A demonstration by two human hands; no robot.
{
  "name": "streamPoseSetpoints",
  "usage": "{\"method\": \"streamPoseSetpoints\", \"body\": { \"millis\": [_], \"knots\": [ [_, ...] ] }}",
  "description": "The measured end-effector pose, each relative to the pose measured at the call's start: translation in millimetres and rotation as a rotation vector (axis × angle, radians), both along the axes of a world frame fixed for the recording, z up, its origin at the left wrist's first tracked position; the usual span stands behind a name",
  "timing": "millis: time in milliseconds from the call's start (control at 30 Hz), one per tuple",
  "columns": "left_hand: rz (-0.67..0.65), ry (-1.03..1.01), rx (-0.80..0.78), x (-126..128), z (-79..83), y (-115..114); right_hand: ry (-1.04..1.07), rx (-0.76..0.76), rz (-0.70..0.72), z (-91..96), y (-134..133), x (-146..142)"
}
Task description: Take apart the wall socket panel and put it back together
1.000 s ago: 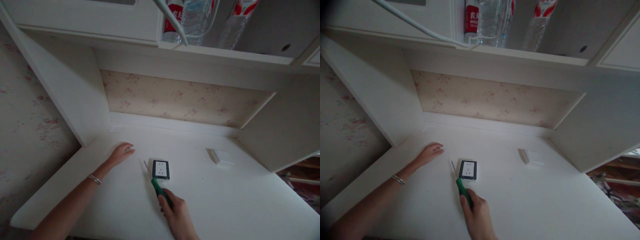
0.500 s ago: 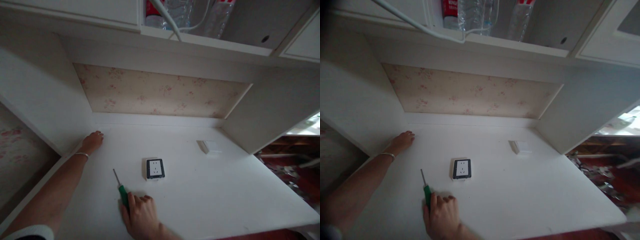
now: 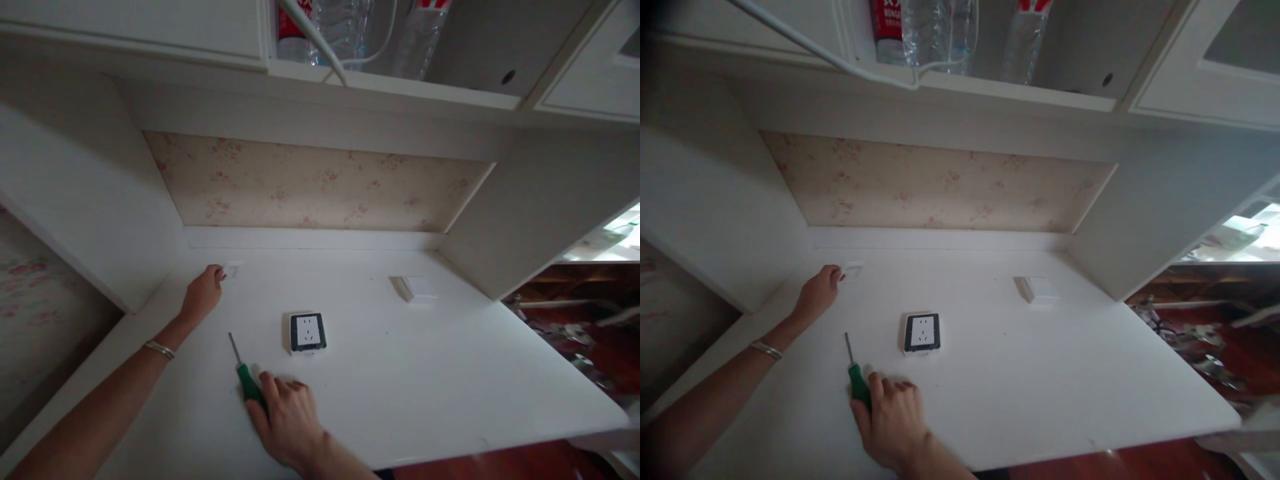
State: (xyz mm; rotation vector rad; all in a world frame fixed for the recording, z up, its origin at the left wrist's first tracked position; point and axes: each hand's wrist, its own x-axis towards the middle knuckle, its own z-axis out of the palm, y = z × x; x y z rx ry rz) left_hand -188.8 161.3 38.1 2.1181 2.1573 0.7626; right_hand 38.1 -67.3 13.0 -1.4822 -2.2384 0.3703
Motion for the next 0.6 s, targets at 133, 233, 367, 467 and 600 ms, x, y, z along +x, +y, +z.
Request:
{"method": "streamPoseSetpoints", "body": {
  "millis": [133,233,367,467,600],
  "knots": [
    [-0.141,-0.528,-0.017,52,-0.9,-56,0.195,0.049,-0.011,-2.2,0,15],
    [-0.222,-1.021,-0.180,91,-6.7,-97,0.377,0.135,-0.143,-2.8,5,36],
    [-0.237,-1.187,-0.326,132,-8.4,-132,0.443,0.231,-0.268,-1.6,17,70],
    [-0.248,-1.171,-0.342,149,-10.3,-139,0.367,0.206,-0.259,-4.7,24,92],
    [-0.270,-1.063,-0.289,155,-22.3,-133,0.304,0.141,-0.235,-16.6,32,109]
  ]
}}
